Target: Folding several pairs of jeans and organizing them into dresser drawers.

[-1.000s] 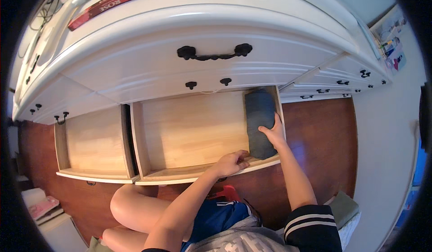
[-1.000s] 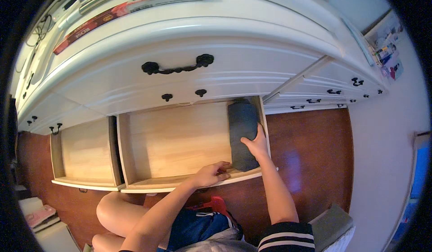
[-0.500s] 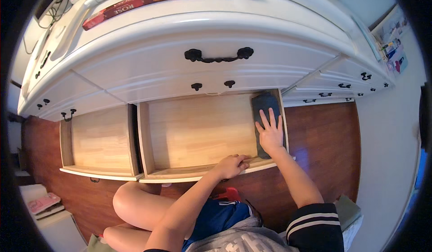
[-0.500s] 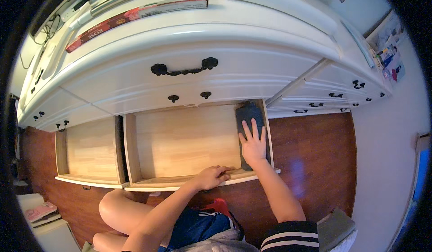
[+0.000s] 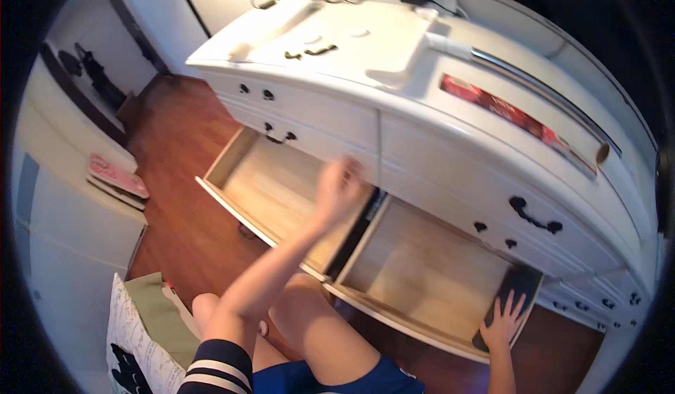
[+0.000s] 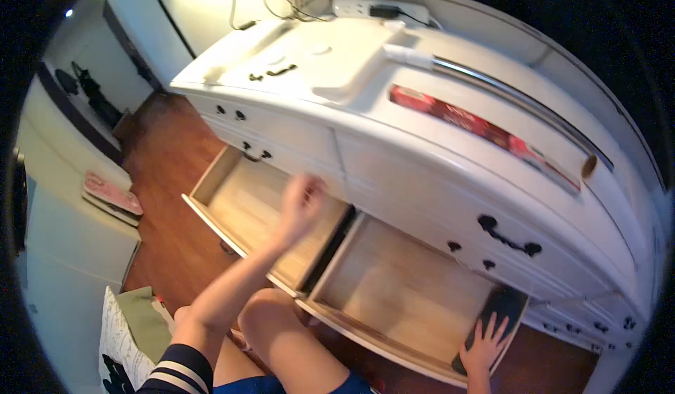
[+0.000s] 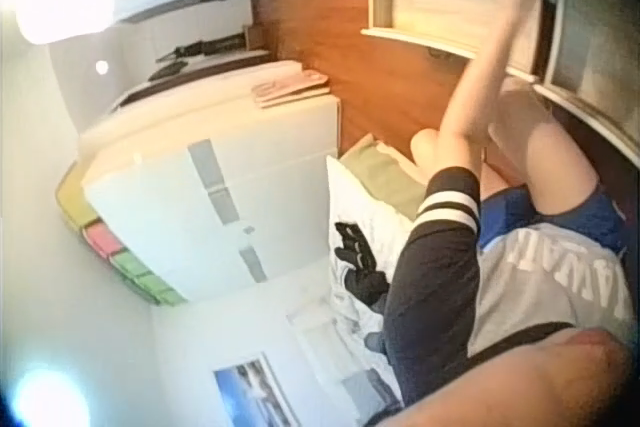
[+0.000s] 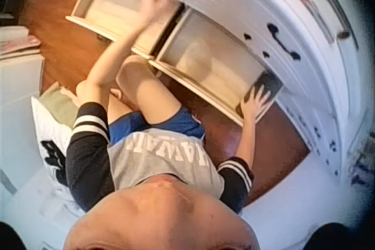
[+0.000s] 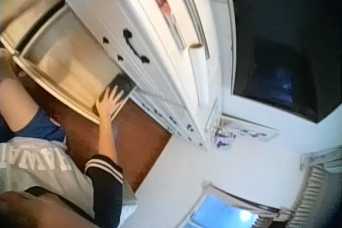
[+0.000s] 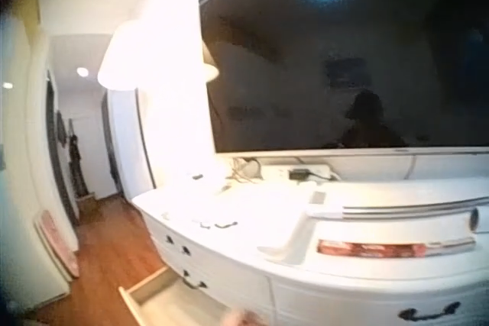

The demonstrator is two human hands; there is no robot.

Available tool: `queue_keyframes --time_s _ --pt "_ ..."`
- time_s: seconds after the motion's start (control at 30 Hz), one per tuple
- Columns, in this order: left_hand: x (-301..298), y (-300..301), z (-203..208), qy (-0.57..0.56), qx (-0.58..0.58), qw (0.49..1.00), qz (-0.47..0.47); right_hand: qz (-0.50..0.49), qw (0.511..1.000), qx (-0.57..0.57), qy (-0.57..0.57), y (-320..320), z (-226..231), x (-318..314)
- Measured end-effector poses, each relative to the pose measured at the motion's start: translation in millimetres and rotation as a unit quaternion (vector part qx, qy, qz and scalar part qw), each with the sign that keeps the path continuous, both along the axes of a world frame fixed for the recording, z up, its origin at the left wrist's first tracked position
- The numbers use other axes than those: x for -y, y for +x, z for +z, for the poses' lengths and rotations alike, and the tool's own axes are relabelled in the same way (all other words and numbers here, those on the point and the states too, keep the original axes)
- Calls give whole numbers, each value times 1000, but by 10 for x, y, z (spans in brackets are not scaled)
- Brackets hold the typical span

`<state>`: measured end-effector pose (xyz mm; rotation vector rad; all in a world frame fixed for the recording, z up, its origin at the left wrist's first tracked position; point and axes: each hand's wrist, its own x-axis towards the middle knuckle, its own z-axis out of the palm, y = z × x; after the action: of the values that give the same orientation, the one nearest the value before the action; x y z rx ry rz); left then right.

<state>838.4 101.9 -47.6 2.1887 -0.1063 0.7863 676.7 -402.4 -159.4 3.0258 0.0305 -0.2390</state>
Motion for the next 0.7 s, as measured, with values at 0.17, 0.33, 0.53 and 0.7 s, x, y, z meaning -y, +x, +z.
queue_keyframes --time_s 0.17,0.33,0.53,0.7 --pt "-1550 399 594 210 117 921 307 18 1000 -2 -22 0 45 -24" --pt "-1943 388 538 186 -101 954 212 13 999 -11 -28 53 75 -22" --pt "-2041 -71 988 225 -104 949 194 -3 1000 -16 -19 40 53 -9" --pt "-2108 -844 1180 126 -207 941 234 19 1000 -1 -24 34 -2 11"
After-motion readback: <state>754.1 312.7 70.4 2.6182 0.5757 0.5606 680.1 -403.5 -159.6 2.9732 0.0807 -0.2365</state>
